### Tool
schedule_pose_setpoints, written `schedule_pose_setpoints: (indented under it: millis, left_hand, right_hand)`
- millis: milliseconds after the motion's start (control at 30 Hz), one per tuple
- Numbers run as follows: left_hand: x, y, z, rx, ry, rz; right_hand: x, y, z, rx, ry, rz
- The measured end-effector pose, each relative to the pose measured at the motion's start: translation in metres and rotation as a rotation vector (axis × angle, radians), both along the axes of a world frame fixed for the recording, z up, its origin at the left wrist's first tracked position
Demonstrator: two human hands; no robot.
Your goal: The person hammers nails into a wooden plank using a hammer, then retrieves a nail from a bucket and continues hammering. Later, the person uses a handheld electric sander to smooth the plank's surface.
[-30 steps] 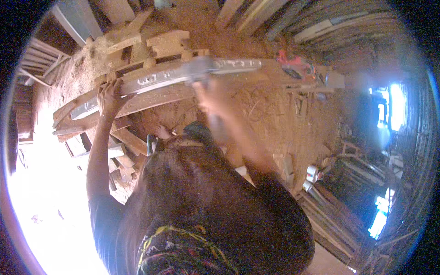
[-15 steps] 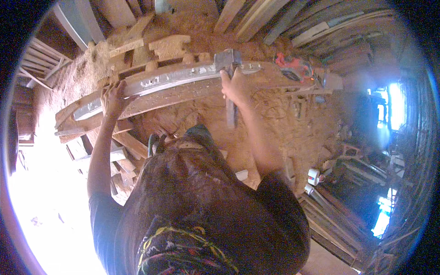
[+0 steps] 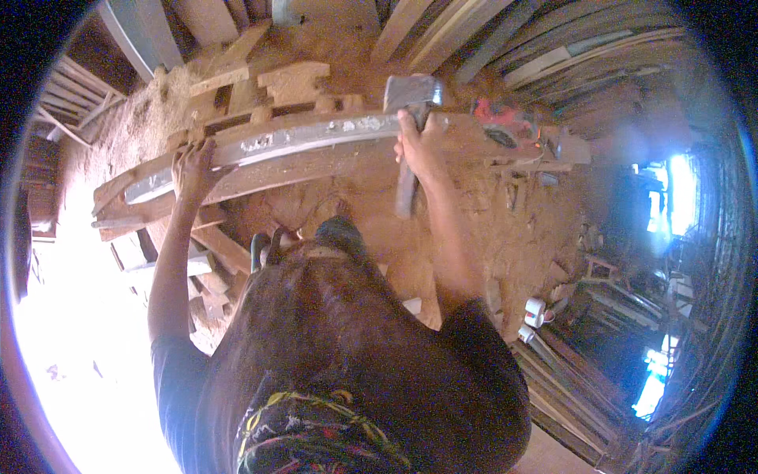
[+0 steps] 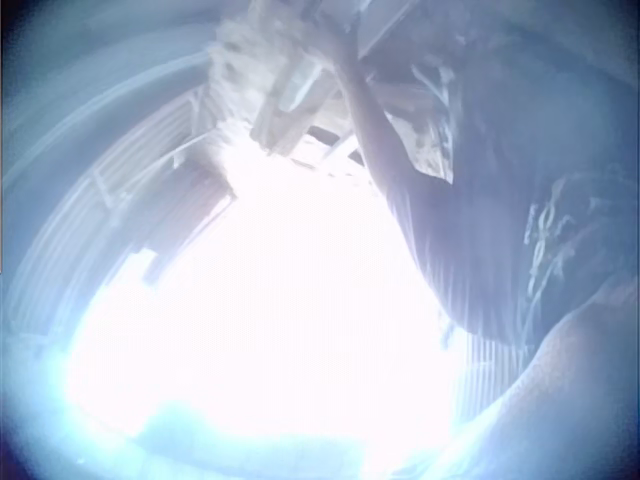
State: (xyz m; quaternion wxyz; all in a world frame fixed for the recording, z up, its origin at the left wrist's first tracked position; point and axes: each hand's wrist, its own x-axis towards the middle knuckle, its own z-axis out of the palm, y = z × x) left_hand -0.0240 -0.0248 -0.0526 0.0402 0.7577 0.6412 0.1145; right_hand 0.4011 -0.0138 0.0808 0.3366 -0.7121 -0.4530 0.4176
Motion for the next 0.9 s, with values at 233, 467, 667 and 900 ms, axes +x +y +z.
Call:
schedule_pose_setpoints:
  millis: [233,467,667,900]
  left_hand:
    - [-0.003,0.0,0.003,-0.049,-0.012,0.012]
    - [0.001,0.003,0.005,-0.063,-0.001,-0.011]
    - [0.001,0.001,0.005,0.019,0.001,0.009]
    - [-0.005,-0.003,0.004,-0.01,0.022,0.013]
  right_hand:
    - [0.009,0.011,-0.005,-0.165,-0.007,0.106]
    - [-0.004,-0.006,-0.032,-0.074,0.02,-0.049]
    - [0.064,0.003,-0.014,-0.147,-0.139,0.002]
    - [-0.051,-0.027,-0.014,-0.073,-0.674,0.182]
